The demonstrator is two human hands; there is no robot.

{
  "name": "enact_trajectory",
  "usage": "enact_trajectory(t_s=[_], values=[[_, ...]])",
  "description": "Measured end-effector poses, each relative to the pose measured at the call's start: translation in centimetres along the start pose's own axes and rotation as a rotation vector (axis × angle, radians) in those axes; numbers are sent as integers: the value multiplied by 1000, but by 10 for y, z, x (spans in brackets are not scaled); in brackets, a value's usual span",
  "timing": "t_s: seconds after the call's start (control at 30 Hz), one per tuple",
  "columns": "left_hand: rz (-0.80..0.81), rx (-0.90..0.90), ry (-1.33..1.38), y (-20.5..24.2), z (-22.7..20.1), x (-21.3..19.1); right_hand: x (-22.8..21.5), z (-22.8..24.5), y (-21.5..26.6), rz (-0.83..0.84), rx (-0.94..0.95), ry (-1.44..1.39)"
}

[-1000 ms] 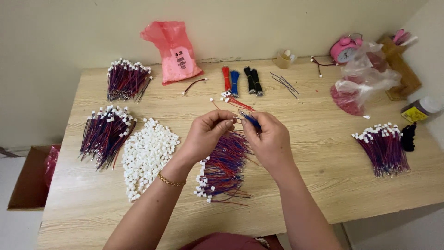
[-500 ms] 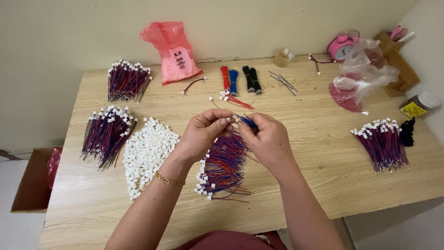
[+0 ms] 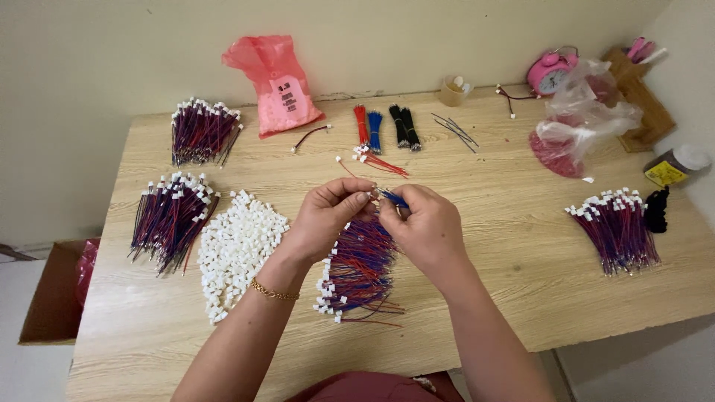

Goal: The person assembles wire harnesses by inserting small white plastic connectors onto the ends of red and blue wires. They handle the wires and connectors by hand, organizing the finished bundles on the table.

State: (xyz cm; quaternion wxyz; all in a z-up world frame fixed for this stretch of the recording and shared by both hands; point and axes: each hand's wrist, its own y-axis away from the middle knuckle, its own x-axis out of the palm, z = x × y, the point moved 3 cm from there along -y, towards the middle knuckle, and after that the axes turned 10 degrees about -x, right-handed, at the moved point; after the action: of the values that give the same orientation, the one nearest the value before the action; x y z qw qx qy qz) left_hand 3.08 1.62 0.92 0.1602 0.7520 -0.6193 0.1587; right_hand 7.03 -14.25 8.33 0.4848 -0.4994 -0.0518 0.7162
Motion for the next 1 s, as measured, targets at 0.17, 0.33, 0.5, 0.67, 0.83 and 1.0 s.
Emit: enact_trajectory(t_s=[0.17,0.33,0.5,0.67,0.83,1.0], values=[[-6,-18,-6,-1,1,0,0,2,-3,14,26,39],[-16,-7,-22,-3,1,0,0,2,-7,30,-8,38],[2,-19,44,-4,3,0,4,-2,-7,45,29,58],[9,-33,39,-7,8,0,2,-4,-11,64,-14,46],[-13,-23,-2,-8,9,0,3,-4,-7,50,-38,93],[7,-47,64,-8,9,3,3,-6,-7,83,2,113]])
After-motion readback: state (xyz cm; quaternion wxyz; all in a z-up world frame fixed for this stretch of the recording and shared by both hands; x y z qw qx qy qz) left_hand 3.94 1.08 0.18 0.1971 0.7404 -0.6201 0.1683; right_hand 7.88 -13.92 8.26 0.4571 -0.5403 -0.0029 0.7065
